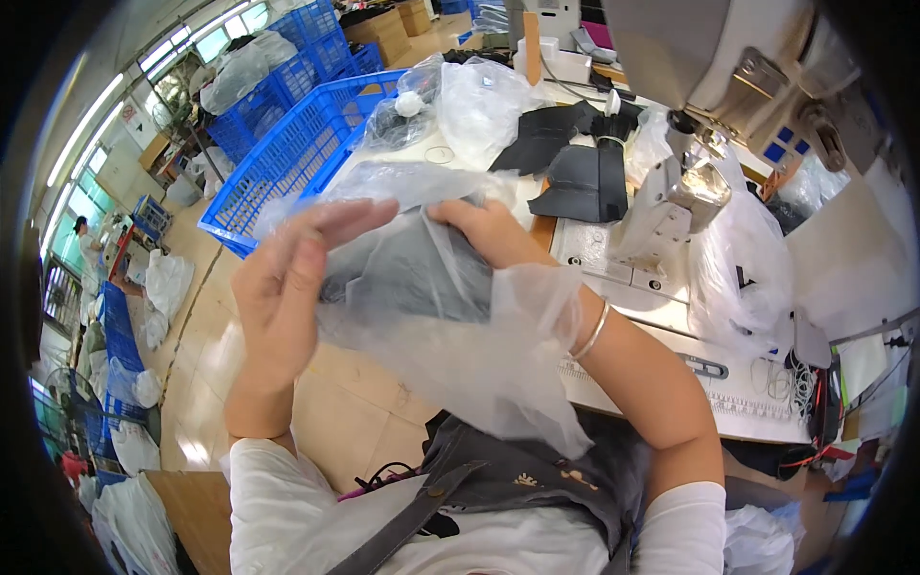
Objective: The recorder organizes shoe components, then applies a liquid adhesive from a bottle to the edge of a black shoe upper component at a designated workstation.
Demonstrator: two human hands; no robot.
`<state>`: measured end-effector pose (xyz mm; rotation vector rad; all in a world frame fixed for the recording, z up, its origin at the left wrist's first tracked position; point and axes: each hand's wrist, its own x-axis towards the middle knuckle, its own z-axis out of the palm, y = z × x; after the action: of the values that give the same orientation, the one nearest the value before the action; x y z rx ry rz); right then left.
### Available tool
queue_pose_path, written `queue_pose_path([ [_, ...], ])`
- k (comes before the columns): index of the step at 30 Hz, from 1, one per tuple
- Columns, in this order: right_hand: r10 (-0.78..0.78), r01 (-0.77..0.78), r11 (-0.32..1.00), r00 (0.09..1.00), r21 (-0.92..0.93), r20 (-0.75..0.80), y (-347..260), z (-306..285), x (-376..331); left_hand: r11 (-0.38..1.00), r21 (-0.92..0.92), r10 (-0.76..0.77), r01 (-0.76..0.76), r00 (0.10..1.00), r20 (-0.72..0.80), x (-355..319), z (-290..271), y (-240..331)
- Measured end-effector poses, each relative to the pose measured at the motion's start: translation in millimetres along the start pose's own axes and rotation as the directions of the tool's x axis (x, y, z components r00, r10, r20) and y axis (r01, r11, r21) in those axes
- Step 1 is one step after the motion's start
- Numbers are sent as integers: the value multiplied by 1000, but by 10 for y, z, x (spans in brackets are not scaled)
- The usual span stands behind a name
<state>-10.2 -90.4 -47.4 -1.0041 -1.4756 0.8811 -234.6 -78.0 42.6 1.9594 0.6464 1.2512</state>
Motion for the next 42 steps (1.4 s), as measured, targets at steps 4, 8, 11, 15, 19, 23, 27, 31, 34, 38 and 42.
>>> queue_pose_path([
  [4, -200, 240, 934, 965, -263, 169, 11, 127, 219, 856, 321, 378, -405, 914, 145, -8, 98, -229],
  [8, -369, 536, 733, 831, -419, 417, 11, 369, 572, 987, 91, 122, -132, 987, 109, 0, 354, -333],
  [11, -430, 720, 514, 687, -467, 586, 64, 511, 798, 963, 76, 256, -259, 965, 53, 11, 401, -329],
  [15, -427, 720, 537, 682, -441, 594, 976, 674, 1339, 927, 141, 350, -348, 937, 15, 125, 631, -234],
  [19, -273, 569, 705, 769, -424, 577, 1164, 881, 1424, 961, 164, 204, -222, 971, 123, 247, 645, -322],
  [23, 440, -187, 864, 734, -468, 518, 620, 1198, 1201, 993, -29, 118, -116, 989, 87, 134, 514, -533],
  [27, 461, -213, 867, 687, -450, 562, 378, 1061, 1179, 935, -14, 351, -354, 923, 155, 62, 526, -253],
  [31, 487, -320, 872, 649, -371, 584, 266, 1022, 1229, 888, -12, 433, -460, 827, 358, 133, 560, -151],
  [34, 479, -399, 875, 632, -275, 609, 282, 1198, 1282, 861, -420, 349, -285, 934, 81, 349, 284, -882],
  [38, 435, -451, 879, 627, -155, 646, 199, 1110, 1271, 911, -407, -28, -56, 980, -199, 225, -642, -626],
  [42, 256, 290, 804, 619, -519, 742, 103, 236, 795, 910, -402, 18, -97, 980, -196, 49, -946, -624],
])
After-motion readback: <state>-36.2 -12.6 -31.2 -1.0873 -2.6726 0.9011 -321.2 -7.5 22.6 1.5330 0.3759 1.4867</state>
